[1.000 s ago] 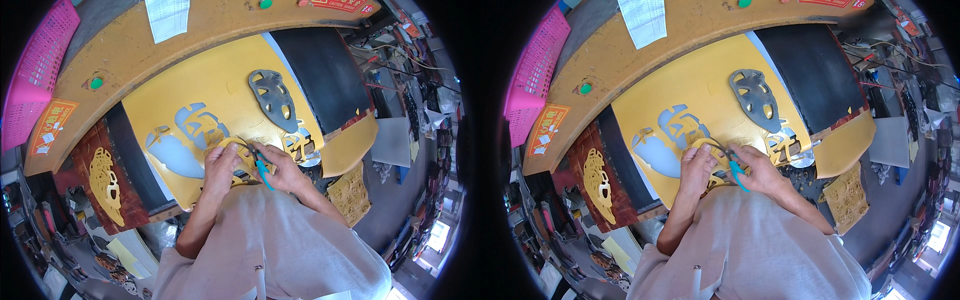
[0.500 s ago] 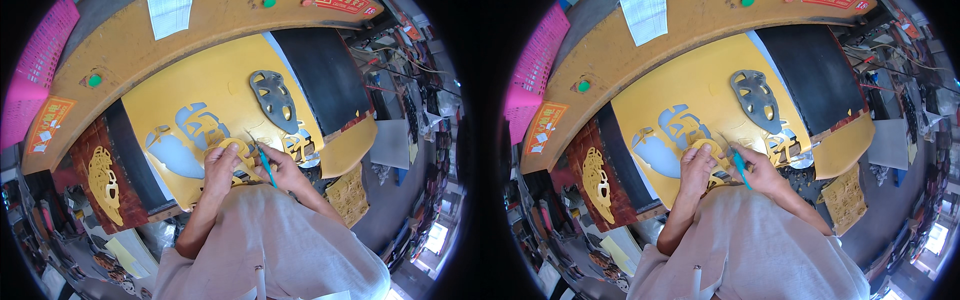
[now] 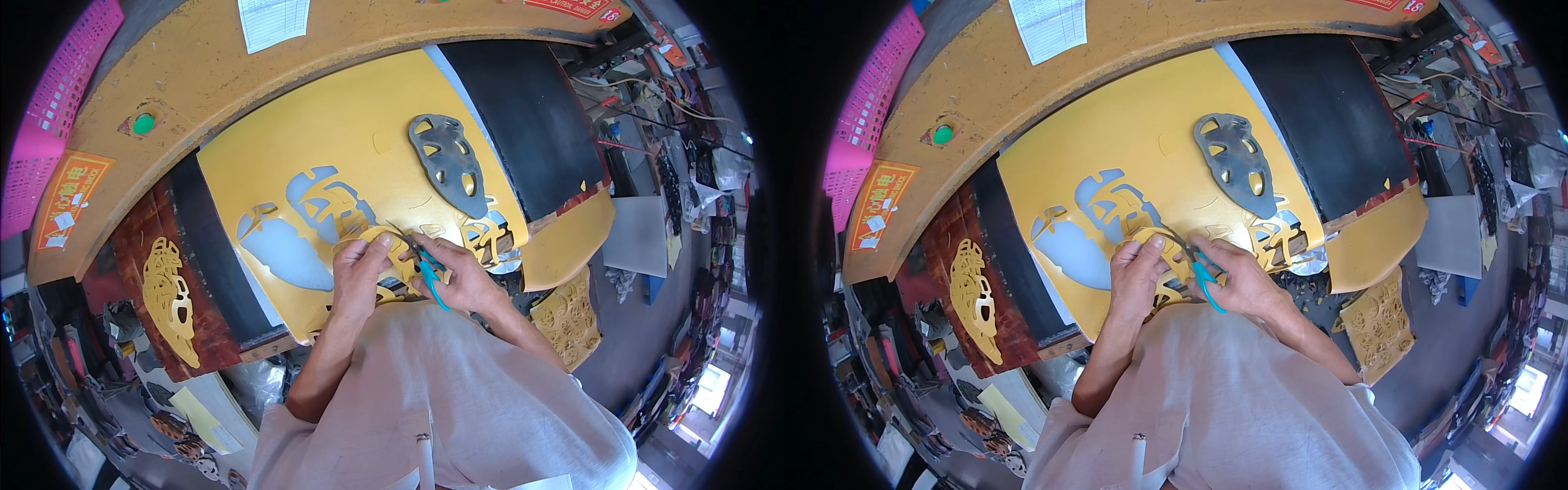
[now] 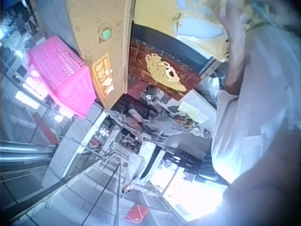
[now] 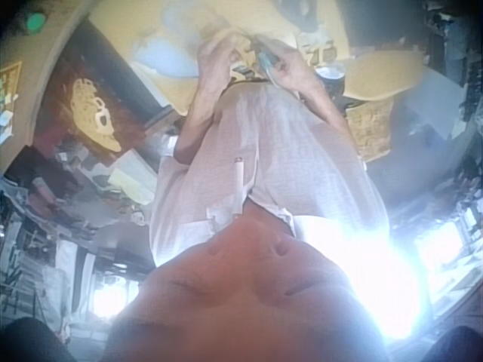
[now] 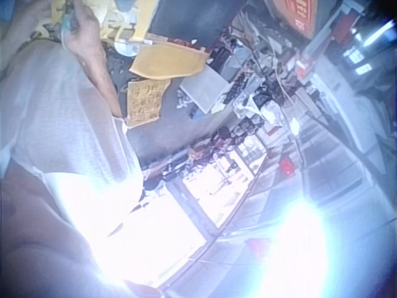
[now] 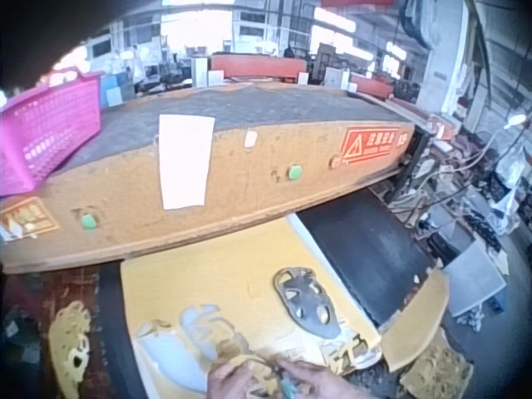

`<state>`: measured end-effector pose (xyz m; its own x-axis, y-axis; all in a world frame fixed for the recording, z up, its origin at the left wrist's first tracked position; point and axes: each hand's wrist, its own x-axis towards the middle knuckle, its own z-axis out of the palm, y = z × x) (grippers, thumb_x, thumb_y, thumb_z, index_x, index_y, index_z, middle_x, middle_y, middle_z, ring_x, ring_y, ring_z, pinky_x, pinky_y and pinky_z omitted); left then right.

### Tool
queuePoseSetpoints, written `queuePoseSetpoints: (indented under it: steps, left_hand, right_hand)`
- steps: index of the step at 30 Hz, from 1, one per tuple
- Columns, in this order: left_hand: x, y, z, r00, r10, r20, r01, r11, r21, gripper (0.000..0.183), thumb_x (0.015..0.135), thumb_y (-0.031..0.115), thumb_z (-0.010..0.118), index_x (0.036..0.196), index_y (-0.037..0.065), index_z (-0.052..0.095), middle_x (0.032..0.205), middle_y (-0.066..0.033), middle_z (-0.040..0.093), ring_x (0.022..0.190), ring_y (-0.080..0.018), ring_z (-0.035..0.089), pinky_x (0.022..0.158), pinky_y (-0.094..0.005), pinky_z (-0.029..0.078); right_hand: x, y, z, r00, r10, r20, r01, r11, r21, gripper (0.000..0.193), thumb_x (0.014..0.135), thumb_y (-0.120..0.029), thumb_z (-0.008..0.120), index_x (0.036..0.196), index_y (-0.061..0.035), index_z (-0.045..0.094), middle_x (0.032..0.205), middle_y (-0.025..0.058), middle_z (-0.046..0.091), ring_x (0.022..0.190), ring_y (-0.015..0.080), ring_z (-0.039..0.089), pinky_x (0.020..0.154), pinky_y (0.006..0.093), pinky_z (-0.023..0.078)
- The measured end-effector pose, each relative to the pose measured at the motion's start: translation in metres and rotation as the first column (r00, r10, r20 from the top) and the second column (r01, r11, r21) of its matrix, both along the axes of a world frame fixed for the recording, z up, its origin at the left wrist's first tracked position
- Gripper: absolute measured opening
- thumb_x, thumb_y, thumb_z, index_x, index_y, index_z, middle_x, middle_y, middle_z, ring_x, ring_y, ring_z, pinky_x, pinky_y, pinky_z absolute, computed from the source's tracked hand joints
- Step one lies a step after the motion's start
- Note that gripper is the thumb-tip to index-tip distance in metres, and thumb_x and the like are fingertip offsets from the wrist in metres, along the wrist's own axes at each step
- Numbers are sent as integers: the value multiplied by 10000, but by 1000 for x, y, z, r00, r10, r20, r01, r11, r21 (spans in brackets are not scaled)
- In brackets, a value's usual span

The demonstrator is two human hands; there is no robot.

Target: The person uses a die-cutting machine to press a metal template into a yellow sheet, then removes the cutout and scrap material. They trim edges with scissors and repeat the process with additional sheets and templates.

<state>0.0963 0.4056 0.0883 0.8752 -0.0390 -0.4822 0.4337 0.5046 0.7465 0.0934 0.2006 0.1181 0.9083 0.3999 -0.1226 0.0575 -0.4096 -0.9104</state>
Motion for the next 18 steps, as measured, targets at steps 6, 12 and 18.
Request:
queuePoseSetpoints:
  steps: [6, 12, 18]
  left_hand:
    - [0, 0, 3, 1000, -8, 8, 8, 1000, 1, 309, 1034, 295, 746, 1035, -13, 735, 926, -53, 726, 859, -102, 674, 783, -290, 573]
    - [-2, 0, 2, 999, -32, 2, 32, 998, 47, 311, 1031, 295, 750, 1043, -15, 741, 927, -42, 729, 855, -92, 663, 786, -278, 562]
    - [-3, 1, -2, 1000, -20, -4, 21, 999, 27, 310, 1023, 302, 759, 1035, -7, 744, 919, -36, 723, 837, -84, 647, 770, -277, 550]
  right_hand:
    - [-1, 1, 5, 998, -19, -54, 20, 999, 35, 631, 896, -121, 790, 1466, 26, 564, 1088, 180, 745, 1065, 298, 720, 925, 394, 587]
    - [-1, -2, 8, 999, 0, -42, 0, 1000, 7, 663, 874, -135, 803, 1471, 24, 563, 1112, 180, 721, 1057, 301, 714, 915, 390, 583]
    - [-2, -6, 7, 998, 32, -57, -35, 998, -53, 712, 853, -107, 808, 1502, 19, 541, 1124, 174, 704, 1060, 302, 706, 928, 394, 575]
